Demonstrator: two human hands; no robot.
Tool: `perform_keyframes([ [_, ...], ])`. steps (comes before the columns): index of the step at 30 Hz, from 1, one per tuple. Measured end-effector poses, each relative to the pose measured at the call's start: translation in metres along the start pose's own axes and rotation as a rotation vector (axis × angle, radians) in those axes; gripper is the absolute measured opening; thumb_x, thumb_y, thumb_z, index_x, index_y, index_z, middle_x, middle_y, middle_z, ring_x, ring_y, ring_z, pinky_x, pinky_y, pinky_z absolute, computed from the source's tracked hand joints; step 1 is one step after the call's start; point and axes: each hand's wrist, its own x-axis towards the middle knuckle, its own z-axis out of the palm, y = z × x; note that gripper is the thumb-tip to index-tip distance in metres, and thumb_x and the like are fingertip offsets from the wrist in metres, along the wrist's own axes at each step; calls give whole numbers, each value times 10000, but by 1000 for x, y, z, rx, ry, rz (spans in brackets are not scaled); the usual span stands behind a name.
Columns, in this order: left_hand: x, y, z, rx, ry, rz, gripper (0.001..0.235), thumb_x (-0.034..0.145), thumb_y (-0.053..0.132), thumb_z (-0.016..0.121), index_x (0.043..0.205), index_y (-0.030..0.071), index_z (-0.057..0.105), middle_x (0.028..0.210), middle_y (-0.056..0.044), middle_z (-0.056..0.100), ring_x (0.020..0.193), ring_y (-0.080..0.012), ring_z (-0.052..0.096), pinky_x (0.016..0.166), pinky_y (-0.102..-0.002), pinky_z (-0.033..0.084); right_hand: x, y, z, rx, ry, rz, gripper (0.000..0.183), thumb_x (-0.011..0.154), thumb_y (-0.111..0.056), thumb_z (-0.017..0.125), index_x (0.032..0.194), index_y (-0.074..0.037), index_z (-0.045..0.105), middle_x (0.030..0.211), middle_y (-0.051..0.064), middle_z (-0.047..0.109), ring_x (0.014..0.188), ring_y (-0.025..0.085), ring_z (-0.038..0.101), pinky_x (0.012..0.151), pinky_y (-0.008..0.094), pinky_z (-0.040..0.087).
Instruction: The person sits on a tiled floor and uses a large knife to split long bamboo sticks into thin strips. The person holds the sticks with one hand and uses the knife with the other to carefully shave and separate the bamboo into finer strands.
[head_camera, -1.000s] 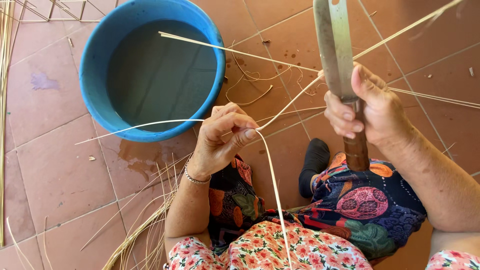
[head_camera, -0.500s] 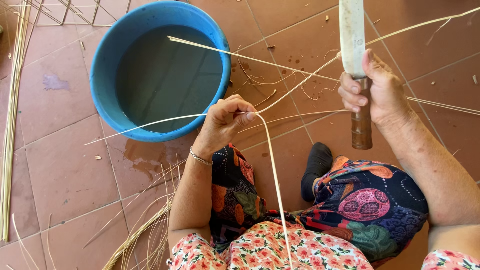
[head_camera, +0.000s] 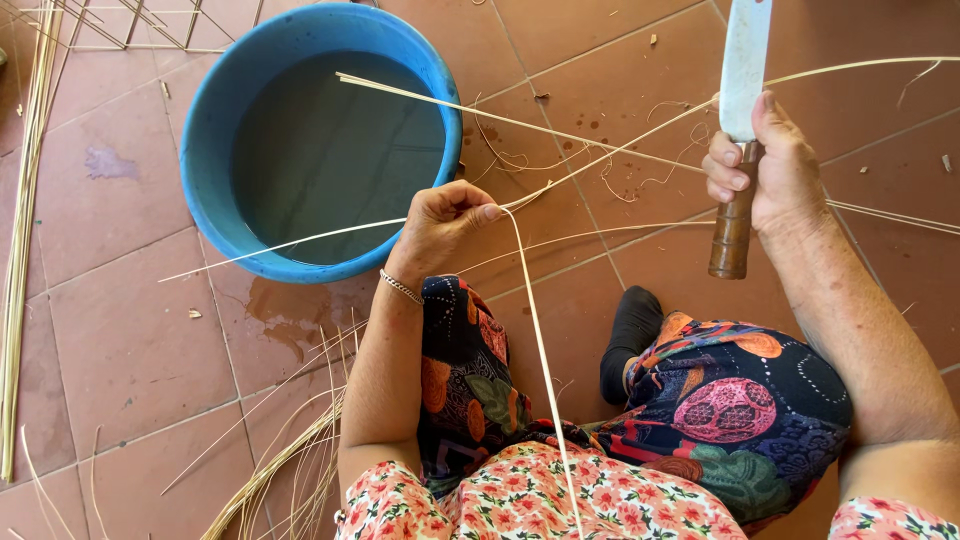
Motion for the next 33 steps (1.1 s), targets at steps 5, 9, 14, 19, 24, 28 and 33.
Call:
perform_keyframes([
  [5,10,-5,-7,-131,-75,-15,213,913,230,782,974,29,745,878,36,749,837,-40,688,768,-202,569,9,8,-20,-7,55,-22,341,1169,-516,458,1265,-195,522,782,17,492,570,101,395,547,298,368],
  [9,13,-13,-11,-77,-32,-44,201,922,212,777,982,21,753,861,43,719,811,-39,638,743,-199,531,15,14,-35,-41,103,-47,373,1168,-507,461,1324,-176,535,786,18,503,582,104,406,559,306,382],
  [14,17,-24,-11,-9,49,-18,155,954,159,768,998,11,764,822,66,647,777,-29,555,691,-190,472,7,9,-28,67,16,-111,489,1182,-558,426,1421,-140,511,739,-6,473,582,100,395,572,300,376],
  [19,30,-21,4,-59,119,-27,121,958,137,757,996,22,760,836,75,661,774,-14,557,673,-179,461,-11,-4,11,92,-272,-83,662,1117,-602,427,1532,-89,479,666,-41,437,485,65,365,429,258,327],
  [24,39,2,46,29,143,136,112,967,120,752,1006,16,745,859,47,661,769,-27,556,670,-193,466,-15,6,56,62,-398,180,571,1096,-509,440,1273,34,451,638,2,481,431,95,417,374,269,378],
  [28,37,33,77,191,135,289,109,952,112,765,984,11,738,857,-2,671,746,-60,580,644,-219,471,-16,0,77,67,-518,209,611,1083,-480,439,1499,-34,470,633,-10,486,410,67,404,361,232,384],
  [33,37,41,93,120,103,217,141,956,131,771,955,-5,732,800,14,653,706,-43,541,613,-223,455,-23,-3,89,78,-595,245,566,1068,-465,409,1452,-58,494,607,3,482,385,76,411,343,238,388],
])
